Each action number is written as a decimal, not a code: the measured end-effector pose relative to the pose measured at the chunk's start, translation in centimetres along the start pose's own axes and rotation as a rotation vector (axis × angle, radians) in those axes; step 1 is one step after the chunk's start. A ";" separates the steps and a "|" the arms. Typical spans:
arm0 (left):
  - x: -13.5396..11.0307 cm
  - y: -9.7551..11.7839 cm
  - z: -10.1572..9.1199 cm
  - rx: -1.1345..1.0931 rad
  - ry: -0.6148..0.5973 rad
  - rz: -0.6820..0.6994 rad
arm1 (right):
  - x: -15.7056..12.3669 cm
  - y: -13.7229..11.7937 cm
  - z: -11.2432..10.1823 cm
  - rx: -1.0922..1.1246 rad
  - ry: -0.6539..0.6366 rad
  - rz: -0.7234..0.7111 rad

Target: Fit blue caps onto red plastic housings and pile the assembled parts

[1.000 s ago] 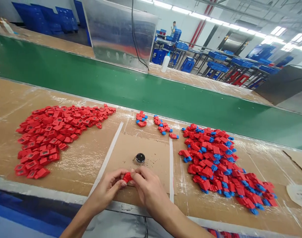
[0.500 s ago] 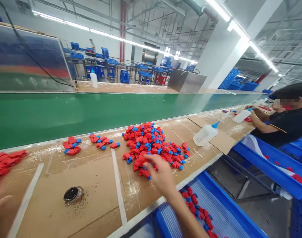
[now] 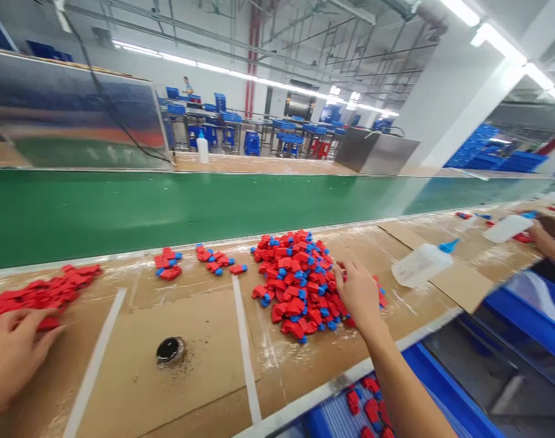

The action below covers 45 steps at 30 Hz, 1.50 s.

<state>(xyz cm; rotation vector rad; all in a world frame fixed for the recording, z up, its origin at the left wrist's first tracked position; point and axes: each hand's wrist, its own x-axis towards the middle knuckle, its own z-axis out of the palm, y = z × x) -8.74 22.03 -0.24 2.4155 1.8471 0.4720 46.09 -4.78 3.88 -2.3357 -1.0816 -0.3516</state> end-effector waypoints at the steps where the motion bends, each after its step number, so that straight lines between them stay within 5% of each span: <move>1: -0.4 0.4 -0.7 0.121 0.020 0.063 | 0.2 -1.8 0.2 0.011 -0.013 -0.072; 6: -1.8 1.6 -2.1 0.322 -0.035 0.093 | 1.0 -13.2 3.7 0.140 -0.281 -0.536; 9: -2.3 1.3 -2.2 0.302 -0.079 0.073 | 1.4 -19.1 7.8 0.125 -0.465 -0.625; 13: -3.7 0.3 -2.6 0.140 -0.118 0.057 | 1.4 -22.9 12.4 0.064 -0.536 -0.621; 19: -8.5 0.0 -3.8 -0.534 -0.091 -0.053 | -0.2 -23.2 13.6 0.074 -0.579 -0.602; 24: -12.2 2.9 -4.3 -1.009 -0.083 -0.175 | -1.3 -22.3 13.2 0.172 -0.563 -0.605; 30: -14.1 7.9 -2.5 -1.217 -0.146 -0.311 | -2.4 -20.7 11.7 0.351 -0.582 -0.570; 36: -15.8 11.7 -0.5 -1.341 -0.251 -0.276 | -6.4 -19.2 6.5 0.654 -0.775 -0.576; 40: -16.8 13.6 -0.4 -1.387 -0.339 -0.217 | -8.5 -19.5 3.8 0.597 -0.779 -0.714; 45: -17.6 14.9 0.6 -1.416 -0.376 -0.264 | -9.3 -20.3 3.2 0.580 -0.754 -0.792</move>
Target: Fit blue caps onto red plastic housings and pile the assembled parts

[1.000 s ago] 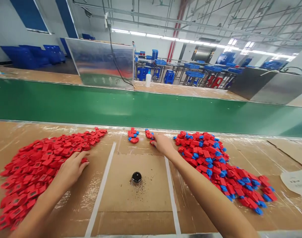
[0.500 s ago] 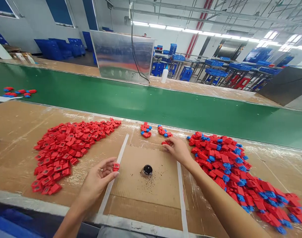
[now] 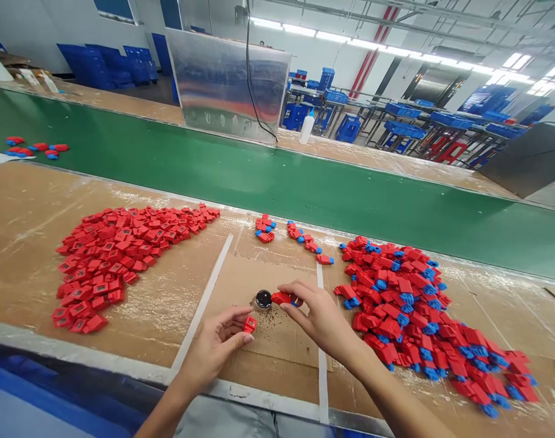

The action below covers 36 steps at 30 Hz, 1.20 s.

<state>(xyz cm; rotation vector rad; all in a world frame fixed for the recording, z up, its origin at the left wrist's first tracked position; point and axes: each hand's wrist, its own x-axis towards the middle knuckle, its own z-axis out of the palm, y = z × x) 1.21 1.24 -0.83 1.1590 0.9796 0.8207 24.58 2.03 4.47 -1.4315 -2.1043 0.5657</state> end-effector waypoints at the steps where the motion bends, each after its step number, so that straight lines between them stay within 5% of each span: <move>1: 0.0 -0.2 0.1 0.006 0.006 -0.005 | 0.1 0.0 0.1 -0.001 0.002 -0.009; 27: -0.8 -0.7 -0.4 -0.122 -0.060 0.014 | 0.8 -0.5 0.4 -0.075 0.009 -0.088; 36: -0.9 -0.9 -0.5 -0.098 -0.070 0.025 | 0.8 -3.6 -0.1 -0.001 -0.003 -0.105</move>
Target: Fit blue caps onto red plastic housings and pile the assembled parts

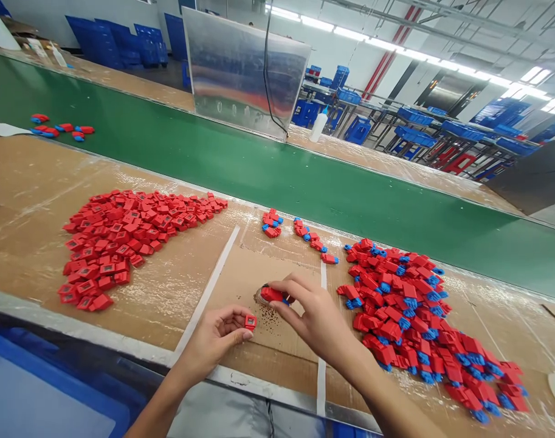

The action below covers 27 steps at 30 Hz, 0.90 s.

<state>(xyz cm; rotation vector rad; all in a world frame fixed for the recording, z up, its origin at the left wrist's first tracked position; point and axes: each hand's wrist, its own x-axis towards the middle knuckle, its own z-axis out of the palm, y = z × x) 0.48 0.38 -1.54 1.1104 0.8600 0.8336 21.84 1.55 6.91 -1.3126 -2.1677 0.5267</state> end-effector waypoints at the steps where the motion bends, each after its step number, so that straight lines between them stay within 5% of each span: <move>1: 0.0 0.0 0.0 0.012 0.004 0.000 | -0.3 -0.4 0.1 0.028 -0.013 -0.003; 27: 0.0 0.6 -0.1 -0.016 -0.087 -0.028 | -2.9 -0.4 3.5 0.083 -0.077 0.015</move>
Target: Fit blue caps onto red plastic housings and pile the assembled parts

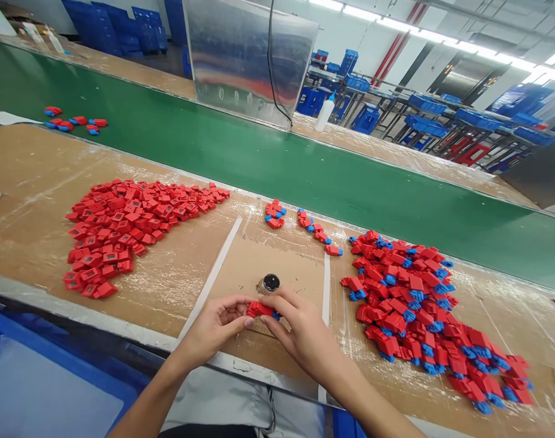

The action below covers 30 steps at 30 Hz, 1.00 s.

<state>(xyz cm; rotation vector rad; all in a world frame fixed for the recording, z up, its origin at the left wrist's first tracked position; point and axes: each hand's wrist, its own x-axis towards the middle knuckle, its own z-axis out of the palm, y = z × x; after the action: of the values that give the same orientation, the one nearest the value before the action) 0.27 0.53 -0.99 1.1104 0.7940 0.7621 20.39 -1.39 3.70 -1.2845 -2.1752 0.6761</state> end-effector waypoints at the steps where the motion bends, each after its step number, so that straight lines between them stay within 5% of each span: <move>1: 0.0 0.0 0.0 -0.016 -0.015 -0.006 | -0.1 0.0 0.1 0.006 -0.001 0.002; 18: -0.3 0.5 -0.3 0.250 -0.068 -0.060 | -1.4 -0.6 3.1 0.051 0.110 0.076; 30: 0.9 -0.1 -1.1 0.418 -0.084 -0.014 | -1.0 -0.7 3.4 -0.008 0.166 0.120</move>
<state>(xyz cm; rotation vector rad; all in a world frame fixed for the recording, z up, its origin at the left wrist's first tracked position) -0.19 1.80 -1.47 1.4983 0.9122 0.5444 18.16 -3.05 1.49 -1.4312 -1.9823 0.5851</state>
